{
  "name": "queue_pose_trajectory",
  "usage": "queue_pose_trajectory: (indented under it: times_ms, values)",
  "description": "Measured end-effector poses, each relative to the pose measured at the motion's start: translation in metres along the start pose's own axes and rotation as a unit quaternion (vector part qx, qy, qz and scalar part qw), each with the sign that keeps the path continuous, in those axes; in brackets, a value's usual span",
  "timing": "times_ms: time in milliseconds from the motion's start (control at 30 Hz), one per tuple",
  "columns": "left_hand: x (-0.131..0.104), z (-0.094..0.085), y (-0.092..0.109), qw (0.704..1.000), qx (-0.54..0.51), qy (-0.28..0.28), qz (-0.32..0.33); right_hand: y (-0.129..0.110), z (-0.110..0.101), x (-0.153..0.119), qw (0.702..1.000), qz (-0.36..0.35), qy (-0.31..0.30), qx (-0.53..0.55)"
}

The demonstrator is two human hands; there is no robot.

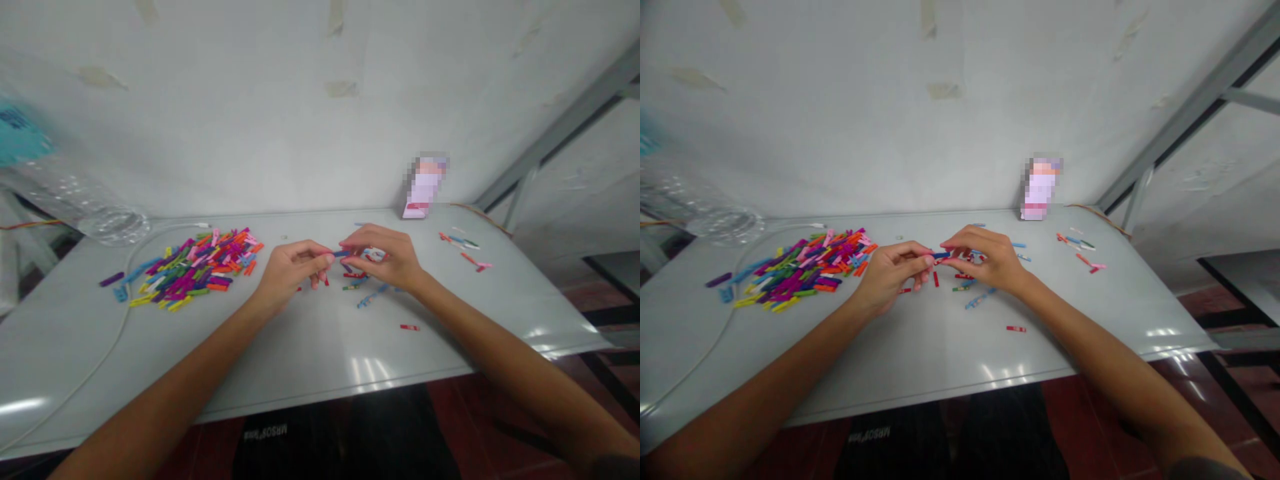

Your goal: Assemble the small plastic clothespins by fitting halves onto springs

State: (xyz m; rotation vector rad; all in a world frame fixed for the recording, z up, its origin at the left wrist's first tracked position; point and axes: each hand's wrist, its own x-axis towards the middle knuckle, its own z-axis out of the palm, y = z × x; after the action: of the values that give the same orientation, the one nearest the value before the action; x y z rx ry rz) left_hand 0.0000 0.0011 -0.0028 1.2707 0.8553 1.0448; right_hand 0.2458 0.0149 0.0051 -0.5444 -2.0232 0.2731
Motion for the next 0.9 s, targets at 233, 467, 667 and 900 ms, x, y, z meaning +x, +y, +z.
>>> queue_pose_trajectory:
  times_ms: [233, 467, 667, 900]
  values:
    - [0.0015, -0.0039, -0.0031, 1.000, 0.009, 0.000, 0.000, 0.0012, 0.0001, 0.0002, 1.000, -0.019, 0.011, 0.000]
    - [-0.0001, -0.0027, 0.0009, 0.998, -0.049, -0.026, -0.009, -0.0033, -0.0020, 0.0011, 1.000, -0.020, 0.011, 0.000]
    - [0.0003, -0.0035, 0.0041, 0.997, -0.067, -0.019, -0.012, -0.0038, -0.0022, 0.0014, 1.000, -0.019, 0.022, -0.002]
    - [0.0007, -0.0033, 0.0002, 1.000, -0.016, -0.012, 0.005, -0.0003, 0.0003, -0.0002, 1.000, -0.022, 0.017, -0.006]
